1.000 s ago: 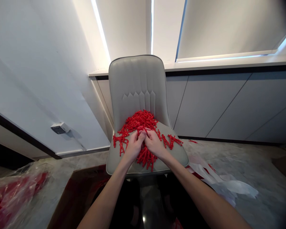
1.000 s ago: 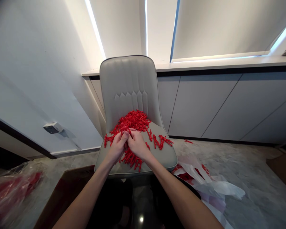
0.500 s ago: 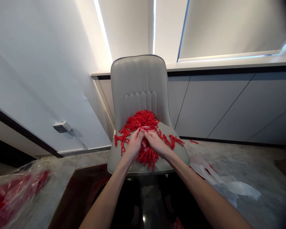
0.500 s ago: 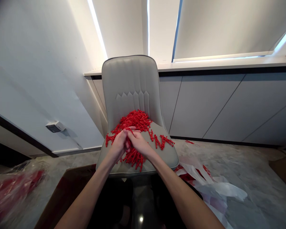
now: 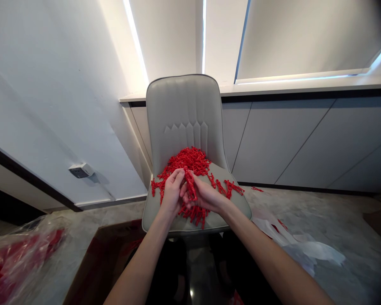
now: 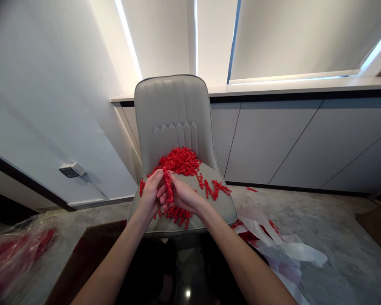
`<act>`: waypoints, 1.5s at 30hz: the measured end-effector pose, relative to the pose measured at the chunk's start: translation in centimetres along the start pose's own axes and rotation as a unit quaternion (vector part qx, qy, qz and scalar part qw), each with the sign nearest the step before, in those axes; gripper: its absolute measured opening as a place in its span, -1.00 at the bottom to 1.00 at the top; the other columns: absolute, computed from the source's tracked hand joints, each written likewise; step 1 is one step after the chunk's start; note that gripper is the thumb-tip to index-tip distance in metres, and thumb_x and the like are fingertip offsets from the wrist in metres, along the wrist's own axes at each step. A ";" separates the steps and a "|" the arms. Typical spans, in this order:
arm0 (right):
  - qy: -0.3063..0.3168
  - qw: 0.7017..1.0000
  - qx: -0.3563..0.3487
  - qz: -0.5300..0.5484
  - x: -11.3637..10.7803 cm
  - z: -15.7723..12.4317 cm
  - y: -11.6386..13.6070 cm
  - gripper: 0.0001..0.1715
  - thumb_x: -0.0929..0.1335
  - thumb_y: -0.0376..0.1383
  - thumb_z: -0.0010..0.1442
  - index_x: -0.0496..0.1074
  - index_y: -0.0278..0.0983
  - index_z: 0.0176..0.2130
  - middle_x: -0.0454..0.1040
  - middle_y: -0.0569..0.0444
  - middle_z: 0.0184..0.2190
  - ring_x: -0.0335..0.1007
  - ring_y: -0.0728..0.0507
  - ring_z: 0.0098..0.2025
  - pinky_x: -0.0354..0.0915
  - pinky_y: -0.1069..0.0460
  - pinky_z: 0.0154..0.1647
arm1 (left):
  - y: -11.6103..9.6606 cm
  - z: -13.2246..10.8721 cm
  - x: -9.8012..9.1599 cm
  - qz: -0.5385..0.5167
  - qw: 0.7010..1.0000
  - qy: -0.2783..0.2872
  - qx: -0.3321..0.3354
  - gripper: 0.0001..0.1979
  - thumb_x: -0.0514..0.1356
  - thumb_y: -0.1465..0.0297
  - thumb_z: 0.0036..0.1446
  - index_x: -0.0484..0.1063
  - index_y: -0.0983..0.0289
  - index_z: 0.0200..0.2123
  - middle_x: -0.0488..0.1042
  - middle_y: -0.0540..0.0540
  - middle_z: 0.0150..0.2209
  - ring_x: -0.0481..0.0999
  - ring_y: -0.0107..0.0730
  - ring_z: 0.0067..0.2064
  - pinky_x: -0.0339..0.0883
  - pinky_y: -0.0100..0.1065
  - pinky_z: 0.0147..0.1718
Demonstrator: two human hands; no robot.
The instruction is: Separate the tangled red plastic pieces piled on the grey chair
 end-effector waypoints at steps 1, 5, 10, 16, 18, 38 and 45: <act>-0.025 1.000 -0.009 -0.011 -0.5 0.2 0.0 -0.24 0.07 0.22 0.36 0.47 -0.29 -0.27 0.41 0.08 -0.61 0.34 -0.05 -0.58 0.31 0.06 -0.50 | 0.0 0.2 -0.3 0.009 1.000 -0.019 0.013 -0.68 0.35 0.16 0.08 0.37 0.25 -0.31 0.35 -0.13 -0.56 0.25 -0.65 -0.68 0.19 -0.53 -0.66; -0.166 0.979 -0.075 -0.087 -2.7 0.3 0.7 -0.41 0.22 0.15 0.33 0.46 -0.28 -0.26 0.47 0.04 -0.48 0.36 -0.05 -0.52 0.32 0.04 -0.45 | 0.0 1.0 -2.1 0.053 0.990 -0.106 0.073 -0.66 0.38 0.16 0.03 0.42 0.29 -0.33 0.47 -0.03 -0.41 0.43 -0.55 -0.45 0.34 -0.47 -0.40; -0.150 0.952 -0.152 -0.218 -2.7 -0.2 1.7 -0.64 0.43 -0.03 0.18 0.45 -0.28 -0.35 0.41 0.14 -0.46 0.31 -0.01 -0.45 0.24 0.07 -0.39 | 0.4 1.2 -3.0 0.103 0.984 -0.134 0.061 -0.61 0.41 0.11 -0.03 0.42 0.31 -0.42 0.45 -0.01 -0.46 0.39 -0.49 -0.43 0.28 -0.43 -0.39; -0.121 0.977 -0.114 -0.137 -2.7 -0.3 1.3 -0.69 0.43 -0.05 0.16 0.50 -0.26 -0.30 0.34 0.18 -0.50 0.22 0.00 -0.44 0.22 0.09 -0.38 | 0.2 1.0 -2.0 0.078 0.991 -0.095 0.048 -0.68 0.28 0.13 0.11 0.49 0.31 -0.35 0.50 0.04 -0.39 0.43 -0.47 -0.41 0.28 -0.43 -0.41; -0.122 0.980 -0.098 -0.121 -2.8 -0.4 1.3 -0.69 0.42 -0.05 0.16 0.52 -0.25 -0.27 0.32 0.19 -0.52 0.19 0.00 -0.44 0.23 0.09 -0.37 | 0.2 1.1 -1.9 0.091 0.991 -0.089 0.049 -0.73 0.29 0.19 0.09 0.50 0.30 -0.34 0.53 0.05 -0.37 0.47 -0.44 -0.38 0.30 -0.43 -0.38; -0.184 0.910 -0.275 -0.251 -3.2 -1.0 3.5 -0.66 0.37 -0.02 0.23 0.39 -0.24 -0.28 0.36 0.15 -0.38 0.25 -0.03 -0.35 0.21 0.05 -0.31 | -0.9 0.3 -0.6 0.229 0.967 -0.019 0.111 -0.80 0.34 0.28 0.07 0.56 0.30 -0.30 0.57 0.11 -0.32 0.53 -0.31 -0.25 0.38 -0.33 -0.22; -0.202 0.892 -0.303 -0.268 -3.5 -0.9 3.6 -0.51 0.36 0.11 0.21 0.30 -0.24 -0.40 0.25 0.19 -0.48 0.15 -0.03 -0.44 0.14 0.05 -0.41 | -0.7 0.4 -0.8 0.236 0.964 -0.057 0.110 -0.68 0.27 0.16 0.15 0.47 0.30 -0.20 0.55 0.14 -0.18 0.54 -0.29 -0.16 0.40 -0.28 -0.13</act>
Point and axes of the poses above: each hand's wrist, its own z-axis towards the middle knuckle, its own x-axis out of the palm, y = z × x, the point moved 5 cm from there along z, towards the middle knuckle
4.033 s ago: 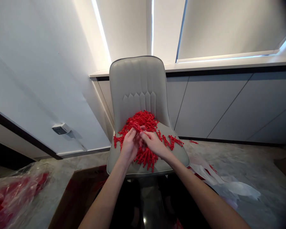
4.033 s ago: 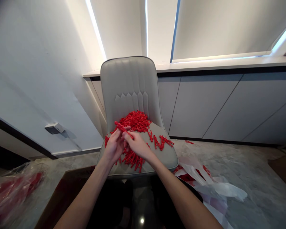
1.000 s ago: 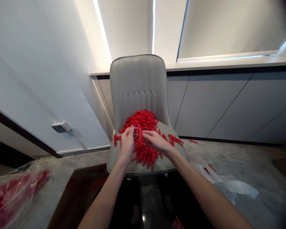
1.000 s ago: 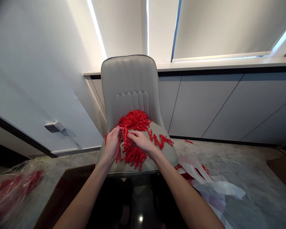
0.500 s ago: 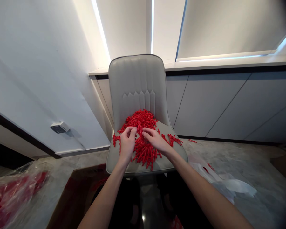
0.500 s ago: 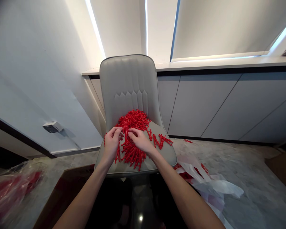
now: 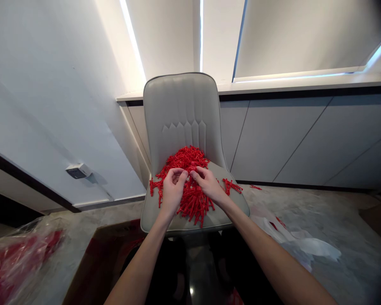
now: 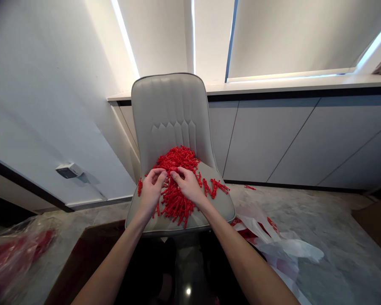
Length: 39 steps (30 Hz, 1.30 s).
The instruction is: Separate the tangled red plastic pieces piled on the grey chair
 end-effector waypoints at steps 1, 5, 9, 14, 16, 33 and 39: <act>0.003 1.000 -0.001 0.000 0.1 -0.1 0.1 -0.52 0.36 0.10 0.22 0.31 -0.25 -0.38 0.28 0.17 -0.46 0.18 -0.03 -0.42 0.16 0.05 -0.40 | 0.0 0.0 0.1 -0.005 1.000 0.009 -0.004 -0.65 0.27 0.14 0.15 0.46 0.30 -0.15 0.55 0.16 -0.14 0.53 -0.28 -0.12 0.40 -0.28 -0.11; 0.053 0.998 -0.025 0.004 1.3 -0.4 0.8 -0.63 0.35 0.00 0.26 0.36 -0.25 -0.34 0.39 0.12 -0.40 0.30 -0.07 -0.35 0.26 0.03 -0.28 | 0.3 0.1 0.7 -0.017 0.996 0.087 -0.021 -0.58 0.32 0.11 0.10 0.48 0.30 -0.11 0.54 0.13 -0.17 0.52 -0.29 -0.13 0.39 -0.31 -0.11; 0.072 0.995 -0.066 -0.022 2.0 -0.7 1.5 -0.83 0.31 -0.22 0.27 0.41 -0.26 -0.31 0.46 0.07 -0.33 0.34 -0.09 -0.29 0.28 0.03 -0.23 | 0.9 0.0 1.3 -0.059 0.987 0.146 -0.037 -0.61 0.36 0.14 0.07 0.52 0.33 -0.17 0.53 0.07 -0.30 0.49 -0.36 -0.23 0.36 -0.37 -0.18; 0.038 0.991 -0.087 -0.093 1.9 -0.8 1.7 -0.86 0.27 -0.34 0.24 0.43 -0.27 -0.29 0.48 0.07 -0.35 0.36 -0.08 -0.32 0.27 0.05 -0.28 | 1.4 -0.1 1.5 -0.122 0.979 0.159 -0.042 -0.59 0.37 0.19 0.08 0.54 0.33 -0.09 0.56 0.11 -0.27 0.53 -0.31 -0.16 0.37 -0.34 -0.10; 0.028 0.990 -0.094 -0.106 1.9 -0.9 2.0 -0.86 0.27 -0.35 0.24 0.42 -0.26 -0.31 0.49 0.07 -0.33 0.38 -0.08 -0.32 0.27 0.05 -0.29 | 1.2 -0.2 1.5 -0.137 0.978 0.152 -0.042 -0.58 0.37 0.19 0.08 0.55 0.33 -0.05 0.58 0.13 -0.25 0.54 -0.26 -0.11 0.37 -0.29 -0.04; -0.010 0.997 0.079 -0.007 -0.2 0.4 -2.1 -0.62 0.38 0.00 0.16 0.41 -0.28 -0.37 0.43 0.12 -0.47 0.32 -0.04 -0.43 0.24 0.06 -0.39 | 1.6 0.4 0.6 0.043 0.992 0.106 -0.044 -0.64 0.29 0.22 0.10 0.53 0.34 -0.12 0.59 0.13 -0.28 0.55 -0.32 -0.23 0.39 -0.34 -0.19; -0.054 0.979 0.125 -0.150 -3.6 0.7 -3.1 -0.62 0.30 -0.03 0.26 0.46 -0.27 -0.19 0.54 0.05 -0.36 0.44 -0.05 -0.44 0.27 0.07 -0.40 | 2.9 0.9 -0.6 0.173 0.977 0.104 -0.071 -0.69 0.21 0.28 0.14 0.54 0.35 -0.12 0.57 0.07 -0.44 0.50 -0.35 -0.43 0.31 -0.36 -0.38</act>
Point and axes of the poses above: each hand's wrist, its own z-axis towards the middle knuckle, its own x-axis out of the palm, y = z × x, the point moved 5 cm from there along z, towards the middle knuckle
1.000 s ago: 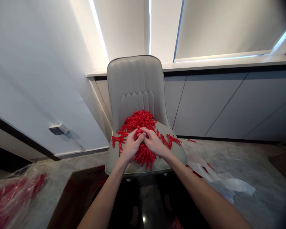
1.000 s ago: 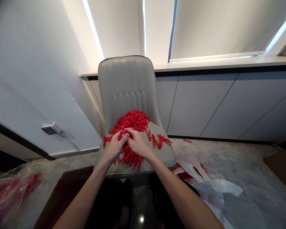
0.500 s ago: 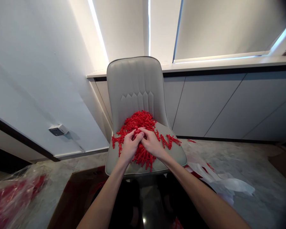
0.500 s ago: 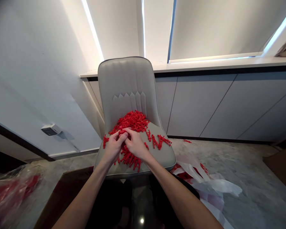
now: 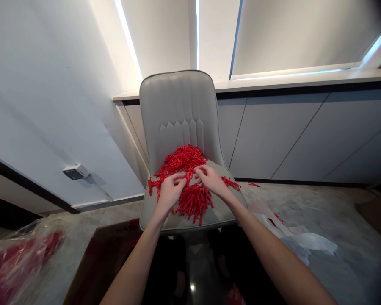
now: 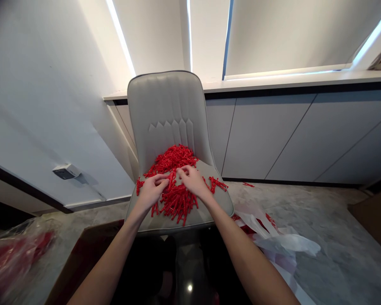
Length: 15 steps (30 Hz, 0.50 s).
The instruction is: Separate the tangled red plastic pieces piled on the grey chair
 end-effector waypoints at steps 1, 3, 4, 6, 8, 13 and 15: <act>-0.046 0.998 0.005 -0.046 -1.4 0.3 -0.4 -0.64 0.30 -0.05 0.27 0.47 -0.27 -0.18 0.57 0.02 -0.33 0.44 -0.05 -0.44 0.28 0.07 -0.37 | 0.3 0.2 -0.1 0.049 0.999 -0.015 0.000 -0.71 0.22 0.29 0.13 0.55 0.34 -0.15 0.58 0.08 -0.43 0.52 -0.33 -0.41 0.32 -0.35 -0.35; -0.102 0.983 0.037 -0.150 -4.2 0.8 -1.5 -0.68 0.28 -0.14 0.29 0.49 -0.27 -0.15 0.60 0.00 -0.32 0.46 -0.07 -0.41 0.29 0.05 -0.30 | 1.1 0.6 0.2 0.156 0.988 -0.010 0.008 -0.78 0.23 0.34 0.12 0.57 0.31 -0.22 0.58 0.07 -0.44 0.53 -0.30 -0.38 0.33 -0.33 -0.30; -0.112 0.970 0.068 -0.203 -5.4 1.1 -2.3 -0.69 0.26 -0.18 0.29 0.51 -0.28 -0.14 0.61 -0.01 -0.33 0.47 -0.08 -0.39 0.28 0.05 -0.26 | 1.5 0.9 0.6 0.200 0.980 0.006 0.011 -0.82 0.22 0.36 0.11 0.57 0.30 -0.25 0.58 0.08 -0.44 0.54 -0.28 -0.37 0.33 -0.32 -0.29; -0.103 0.951 0.117 -0.268 -7.3 1.4 -3.8 -0.69 0.26 -0.26 0.27 0.55 -0.31 -0.17 0.61 -0.05 -0.33 0.50 -0.12 -0.33 0.28 0.04 -0.21 | 2.3 1.2 1.4 0.277 0.960 0.029 0.004 -0.85 0.21 0.37 0.12 0.58 0.29 -0.33 0.58 0.15 -0.41 0.55 -0.21 -0.32 0.34 -0.29 -0.27; -0.096 0.943 0.136 -0.288 -8.3 1.5 -4.7 -0.69 0.27 -0.30 0.24 0.58 -0.35 -0.22 0.61 -0.11 -0.35 0.52 -0.17 -0.26 0.28 0.02 -0.18 | 2.8 1.3 1.8 0.329 0.944 0.027 -0.010 -0.82 0.19 0.34 0.14 0.58 0.28 -0.35 0.58 0.21 -0.37 0.56 -0.12 -0.28 0.34 -0.25 -0.25; -0.008 0.940 0.160 -0.301 -5.6 0.3 -5.3 -0.68 0.32 -0.20 0.23 0.56 -0.29 -0.44 0.55 -0.06 -0.54 0.50 -0.18 -0.41 0.30 0.00 -0.29 | 2.7 1.3 2.1 0.383 0.923 0.019 -0.034 -0.77 0.21 0.22 0.15 0.56 0.26 -0.34 0.56 0.26 -0.33 0.57 -0.01 -0.22 0.34 -0.19 -0.21; 0.022 0.939 0.150 -0.308 -3.4 -0.7 -4.9 -0.67 0.32 -0.16 0.24 0.55 -0.29 -0.42 0.56 -0.08 -0.51 0.51 -0.20 -0.37 0.31 -0.02 -0.27 | 2.8 1.4 2.3 0.386 0.921 0.035 -0.035 -0.78 0.22 0.23 0.15 0.54 0.26 -0.36 0.55 0.25 -0.34 0.55 -0.03 -0.21 0.34 -0.19 -0.18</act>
Point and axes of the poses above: each hand's wrist, its own z-axis towards the middle knuckle, its own x-axis out of the palm, y = z × x, the point moved 5 cm from there along z, towards the middle knuckle
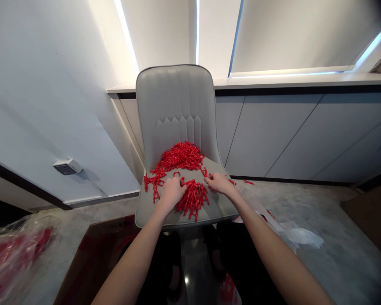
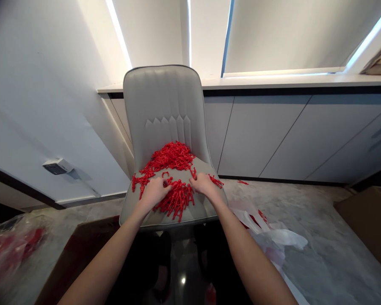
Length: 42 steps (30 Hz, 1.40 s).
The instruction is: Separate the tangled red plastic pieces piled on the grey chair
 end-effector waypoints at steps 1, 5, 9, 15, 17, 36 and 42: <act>-0.001 1.000 -0.005 -0.004 0.7 -0.6 0.7 -0.68 0.33 -0.16 0.23 0.55 -0.30 -0.41 0.57 -0.13 -0.46 0.52 -0.23 -0.31 0.31 -0.03 -0.23 | 0.0 0.1 0.1 0.003 1.000 0.003 0.010 -0.79 0.22 0.23 0.15 0.54 0.25 -0.34 0.55 0.25 -0.31 0.54 -0.02 -0.18 0.33 -0.19 -0.15; -0.038 0.999 -0.005 -0.037 2.7 -3.2 3.1 -0.55 0.32 -0.05 0.26 0.53 -0.38 -0.14 0.53 -0.35 -0.12 0.46 -0.37 -0.03 0.30 -0.14 -0.05 | 0.2 0.7 0.5 0.027 0.999 -0.017 0.027 -0.64 0.23 0.16 0.11 0.51 0.28 -0.12 0.49 0.33 -0.05 0.44 0.12 0.05 0.29 -0.12 0.00; -0.114 0.992 0.022 -0.056 4.2 -5.2 4.5 -0.42 0.26 -0.02 0.32 0.41 -0.37 0.11 0.31 -0.41 0.13 0.26 -0.48 0.18 0.23 -0.24 0.08 | 1.0 1.4 1.7 -0.013 0.999 0.018 0.027 -0.48 0.17 0.14 0.17 0.40 0.33 0.10 0.41 0.39 0.08 0.41 0.08 0.13 0.25 -0.13 0.09; -0.148 0.987 0.020 -0.054 7.6 -6.8 4.3 -0.33 0.21 -0.12 0.36 0.19 -0.31 0.36 0.22 -0.41 0.23 0.22 -0.50 0.20 0.13 -0.31 0.15 | 1.3 1.0 3.1 -0.055 0.997 0.037 0.036 -0.58 0.04 0.27 0.27 0.38 0.35 0.10 0.44 0.39 0.10 0.45 -0.03 0.13 0.24 -0.19 0.10; -0.168 0.985 0.007 -0.040 8.3 -7.0 4.0 -0.34 0.19 -0.16 0.37 0.18 -0.36 0.36 0.24 -0.41 0.21 0.21 -0.48 0.21 0.10 -0.29 0.18 | 0.8 0.4 3.2 -0.040 0.998 0.022 0.034 -0.60 0.02 0.28 0.27 0.38 0.35 0.09 0.47 0.39 0.04 0.47 -0.03 0.08 0.26 -0.18 0.07; -0.202 0.946 -0.015 0.255 8.6 -5.0 4.3 -0.35 0.20 -0.17 0.34 0.22 -0.22 0.36 0.32 -0.20 0.23 0.32 -0.26 0.21 0.18 -0.11 0.23 | 0.8 -1.2 4.4 -0.263 0.950 -0.084 -0.148 -0.66 -0.02 0.19 0.29 0.46 0.20 -0.11 0.60 0.22 -0.10 0.56 -0.11 -0.05 0.36 -0.19 -0.07; -0.207 0.936 -0.014 0.283 8.1 -4.8 4.3 -0.34 0.25 -0.13 0.28 0.31 -0.27 0.30 0.42 -0.20 0.17 0.36 -0.27 0.18 0.21 -0.15 0.23 | 0.9 -1.7 5.0 -0.326 0.927 -0.082 -0.168 -0.64 -0.02 0.19 0.29 0.47 0.21 -0.06 0.60 0.18 -0.12 0.57 -0.17 -0.07 0.39 -0.22 -0.10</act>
Point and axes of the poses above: each hand's wrist, its own z-axis towards the middle knuckle, its own x-axis out of the palm, y = z × x, the point moved 5 cm from there along z, towards the middle knuckle
